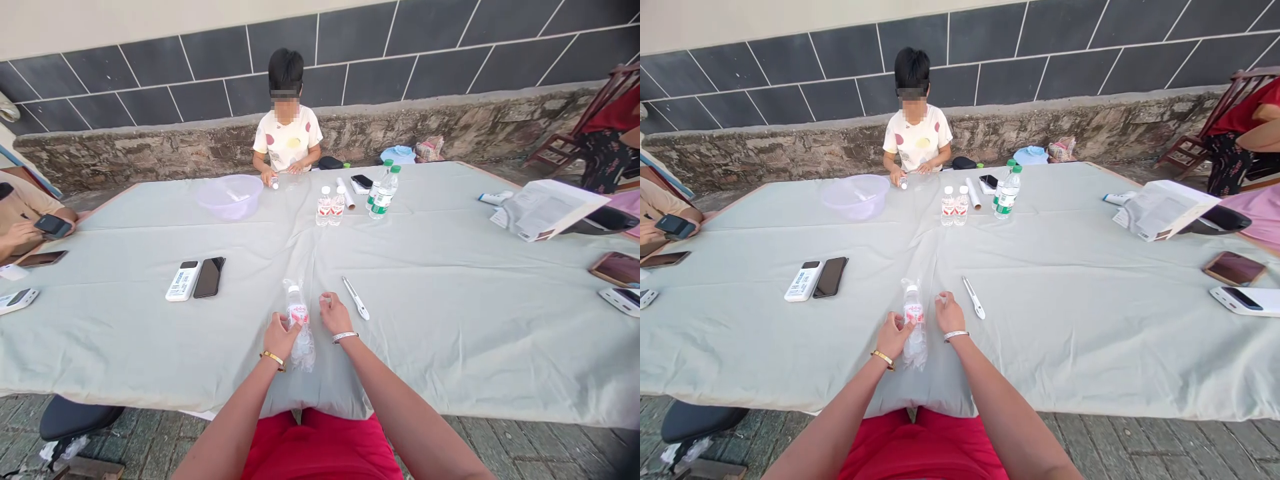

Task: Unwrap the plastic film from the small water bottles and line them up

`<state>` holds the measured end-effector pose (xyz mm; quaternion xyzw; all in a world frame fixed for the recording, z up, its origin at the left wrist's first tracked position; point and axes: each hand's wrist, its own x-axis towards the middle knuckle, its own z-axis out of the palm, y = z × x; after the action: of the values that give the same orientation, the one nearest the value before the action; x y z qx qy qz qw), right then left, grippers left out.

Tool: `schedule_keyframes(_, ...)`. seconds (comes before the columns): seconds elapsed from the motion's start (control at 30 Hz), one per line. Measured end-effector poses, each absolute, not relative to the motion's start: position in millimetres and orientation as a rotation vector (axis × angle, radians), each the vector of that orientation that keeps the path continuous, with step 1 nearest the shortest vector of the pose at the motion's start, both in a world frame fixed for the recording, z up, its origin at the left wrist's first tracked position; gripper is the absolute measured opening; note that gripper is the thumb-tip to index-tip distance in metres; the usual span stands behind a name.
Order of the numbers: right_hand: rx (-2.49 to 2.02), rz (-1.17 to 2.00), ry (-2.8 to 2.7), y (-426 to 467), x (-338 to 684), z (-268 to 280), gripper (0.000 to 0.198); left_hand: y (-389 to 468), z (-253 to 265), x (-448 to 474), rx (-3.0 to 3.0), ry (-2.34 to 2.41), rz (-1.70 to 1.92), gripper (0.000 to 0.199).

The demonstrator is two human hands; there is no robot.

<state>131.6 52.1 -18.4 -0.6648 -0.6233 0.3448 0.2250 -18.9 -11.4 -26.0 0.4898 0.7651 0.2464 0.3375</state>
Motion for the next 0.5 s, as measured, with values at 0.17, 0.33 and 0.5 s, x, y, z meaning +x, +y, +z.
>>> schedule_keyframes(0.17, -1.765, 0.933, -1.893, 37.2, 111.8, -12.0, 0.026, -13.0, -31.9, -19.7, 1.334, 1.990, 0.671, 0.056)
schedule_keyframes(0.33, -1.915, 0.756, -1.993, 40.6, 123.3, -16.6, 0.020, -9.4, -26.5, -15.8, 1.314, 1.999, 0.594, 0.065)
schedule_keyframes(0.5, -2.126, 0.631, -2.204, 50.0, 148.0, -17.3, 0.019, -11.1, -9.3, -27.4, 1.315, 2.039, 0.502, 0.051)
